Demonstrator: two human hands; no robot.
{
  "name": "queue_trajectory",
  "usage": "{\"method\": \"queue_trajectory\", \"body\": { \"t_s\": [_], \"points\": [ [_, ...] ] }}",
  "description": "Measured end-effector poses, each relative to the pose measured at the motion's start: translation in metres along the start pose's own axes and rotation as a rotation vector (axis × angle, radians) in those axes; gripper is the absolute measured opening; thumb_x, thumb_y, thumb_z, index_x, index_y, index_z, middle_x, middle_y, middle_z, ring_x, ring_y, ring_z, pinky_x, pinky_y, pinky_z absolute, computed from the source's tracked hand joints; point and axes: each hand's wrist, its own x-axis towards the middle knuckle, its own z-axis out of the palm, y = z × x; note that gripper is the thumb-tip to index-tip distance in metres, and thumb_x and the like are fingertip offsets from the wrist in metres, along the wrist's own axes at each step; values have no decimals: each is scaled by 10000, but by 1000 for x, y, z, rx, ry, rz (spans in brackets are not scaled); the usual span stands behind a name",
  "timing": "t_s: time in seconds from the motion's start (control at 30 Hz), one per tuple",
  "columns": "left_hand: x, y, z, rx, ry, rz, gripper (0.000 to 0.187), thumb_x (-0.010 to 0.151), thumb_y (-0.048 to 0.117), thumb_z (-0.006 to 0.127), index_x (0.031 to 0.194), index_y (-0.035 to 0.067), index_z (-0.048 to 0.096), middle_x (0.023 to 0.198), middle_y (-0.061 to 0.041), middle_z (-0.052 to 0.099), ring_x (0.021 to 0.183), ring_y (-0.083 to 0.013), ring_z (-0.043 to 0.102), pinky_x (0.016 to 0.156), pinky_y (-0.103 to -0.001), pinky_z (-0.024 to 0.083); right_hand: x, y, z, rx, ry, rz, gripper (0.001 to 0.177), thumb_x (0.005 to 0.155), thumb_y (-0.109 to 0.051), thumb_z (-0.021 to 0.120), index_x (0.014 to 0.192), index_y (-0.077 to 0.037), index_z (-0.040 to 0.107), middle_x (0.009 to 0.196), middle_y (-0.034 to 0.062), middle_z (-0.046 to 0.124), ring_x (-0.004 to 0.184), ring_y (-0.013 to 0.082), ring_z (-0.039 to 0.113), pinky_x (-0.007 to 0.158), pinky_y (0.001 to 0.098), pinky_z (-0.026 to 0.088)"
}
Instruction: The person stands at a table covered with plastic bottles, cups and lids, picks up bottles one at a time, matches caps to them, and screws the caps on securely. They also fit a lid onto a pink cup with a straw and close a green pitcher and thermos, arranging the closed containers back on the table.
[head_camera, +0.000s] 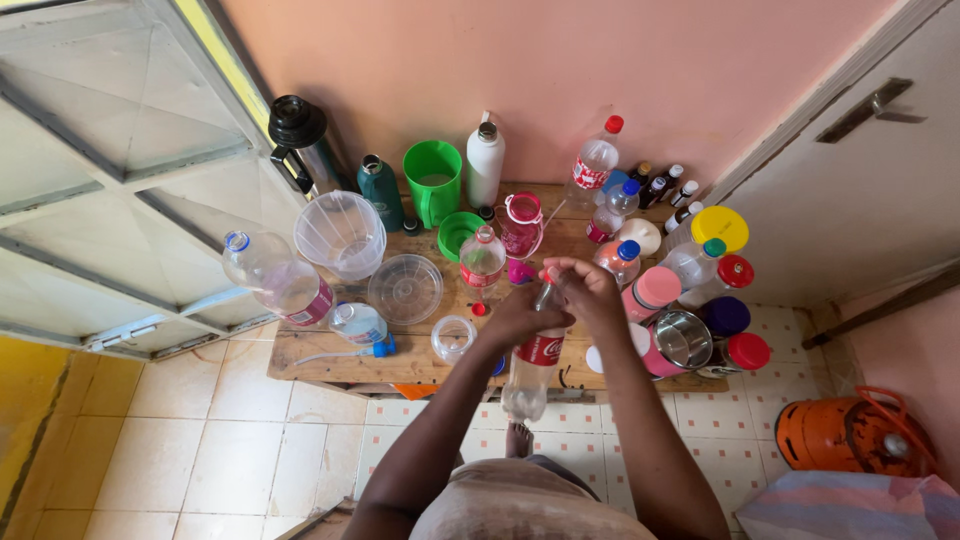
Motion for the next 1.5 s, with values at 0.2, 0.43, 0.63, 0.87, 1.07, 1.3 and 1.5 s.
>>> {"method": "queue_trajectory", "body": {
  "t_s": [0.2,0.43,0.63,0.87,1.07,1.3,1.5],
  "points": [
    [17,-9,-18,-615,-637,-78,360,822,88,728,1155,-43,684,1052,-159,742,995,-257,731,915,-405,588,7,-23,-24,372,-575,-137,396,997,-236,737,1285,25,660,1169,125,722,1260,289,680,1142,459,518],
    [19,-7,6,113,89,55,510,721,170,810,1171,0,642,1018,-126,734,934,-239,728,836,-363,571,18,-1,-3,8,-47,-68,300,973,-194,722,1156,42,696,1064,124,748,1064,250,716,989,403,554],
    [23,-10,-7,-23,-138,97,488,781,185,812,1172,-70,670,1039,-147,745,978,-259,727,899,-383,571,6,-20,0,-58,-48,-44,318,953,-179,719,1205,14,696,1130,107,738,1064,195,698,967,364,553],
    [25,-12,-10,-587,-544,-4,462,806,214,816,1182,-18,682,1077,-144,726,1037,-254,707,971,-406,551,3,-30,-10,469,-400,-108,266,999,-210,687,1178,-14,668,1118,146,720,1147,312,700,1063,496,553],
    [12,9,-1,288,97,-3,381,733,159,801,1053,-23,705,990,-156,753,912,-282,739,845,-413,590,8,-12,-4,146,-75,-212,221,1054,-217,658,1115,-6,636,1049,168,709,1030,266,710,962,393,577],
    [11,5,-22,-492,-595,-37,422,742,111,782,1146,21,700,1035,-129,756,988,-232,734,913,-380,592,-3,-22,-22,308,-474,-58,392,950,-201,728,1259,34,666,1180,184,735,1018,209,696,740,254,534],
    [18,-5,-23,35,-178,50,407,747,183,836,1091,3,713,1007,-120,754,922,-229,722,813,-359,590,-2,-16,-14,204,-309,-100,319,965,-101,760,1235,45,673,1201,140,709,1163,226,694,942,320,568]
  ]
}}
